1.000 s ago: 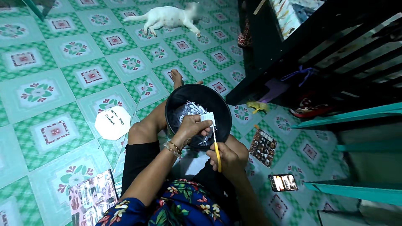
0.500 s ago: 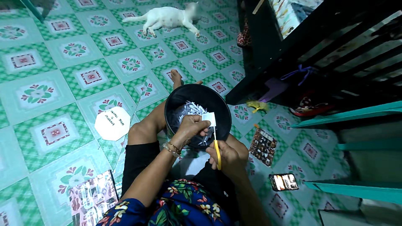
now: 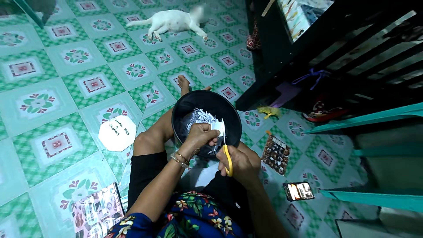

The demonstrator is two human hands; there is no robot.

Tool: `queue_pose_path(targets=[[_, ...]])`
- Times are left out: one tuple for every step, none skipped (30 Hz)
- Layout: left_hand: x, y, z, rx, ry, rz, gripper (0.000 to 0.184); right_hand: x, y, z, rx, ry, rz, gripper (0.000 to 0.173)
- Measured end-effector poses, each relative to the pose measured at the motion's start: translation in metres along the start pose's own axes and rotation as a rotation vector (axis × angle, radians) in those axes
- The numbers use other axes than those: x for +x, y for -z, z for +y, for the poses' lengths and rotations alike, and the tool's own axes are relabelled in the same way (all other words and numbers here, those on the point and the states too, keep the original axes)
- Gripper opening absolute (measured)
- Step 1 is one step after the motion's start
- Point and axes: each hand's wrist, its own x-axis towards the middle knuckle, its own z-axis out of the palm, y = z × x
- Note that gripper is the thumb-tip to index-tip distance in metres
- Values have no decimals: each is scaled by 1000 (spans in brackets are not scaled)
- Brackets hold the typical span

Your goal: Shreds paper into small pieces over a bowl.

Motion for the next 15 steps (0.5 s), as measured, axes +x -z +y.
queue_pose_path(targets=[[0,0,1,3,6,1,28,1,1,-1,-7,-3,-3,19],[0,-1,2,8,10,6,28,2,2,-1,-6,-1,1,18],[0,-1,2,14,14,9,27,2,2,-1,7,2,8,16],[-1,-1,3,18,19,12,28,2,2,-1,26,5,14,14],[-1,-1,4,16,23,14,28,2,2,0,45,2,14,13],[-1,-2,3,11,24,15,29,2,2,0,62,-2,12,12],[-1,-2,3,4,21,18,29,1,3,0,80,-5,14,11],[-1,-2,2,-6,13,30,30,0,2,1,96,-1,17,11],[0,-2,2,-24,-3,53,30,-2,2,3,106,11,16,11],[0,-2,1,-50,-22,82,28,-4,3,4,103,13,6,12],[0,-2,1,-73,-38,106,27,-7,2,5,82,11,-8,15],[1,-2,1,-90,-49,124,26,-11,2,5,49,18,-21,19],[0,-1,0,-93,-54,132,27,-14,1,7,11,35,-31,22],[-2,0,-1,-82,-62,125,26,-17,-1,10,-32,62,-34,28],[-3,1,-1,-62,-71,110,24,-18,-2,11,-76,80,-29,32]])
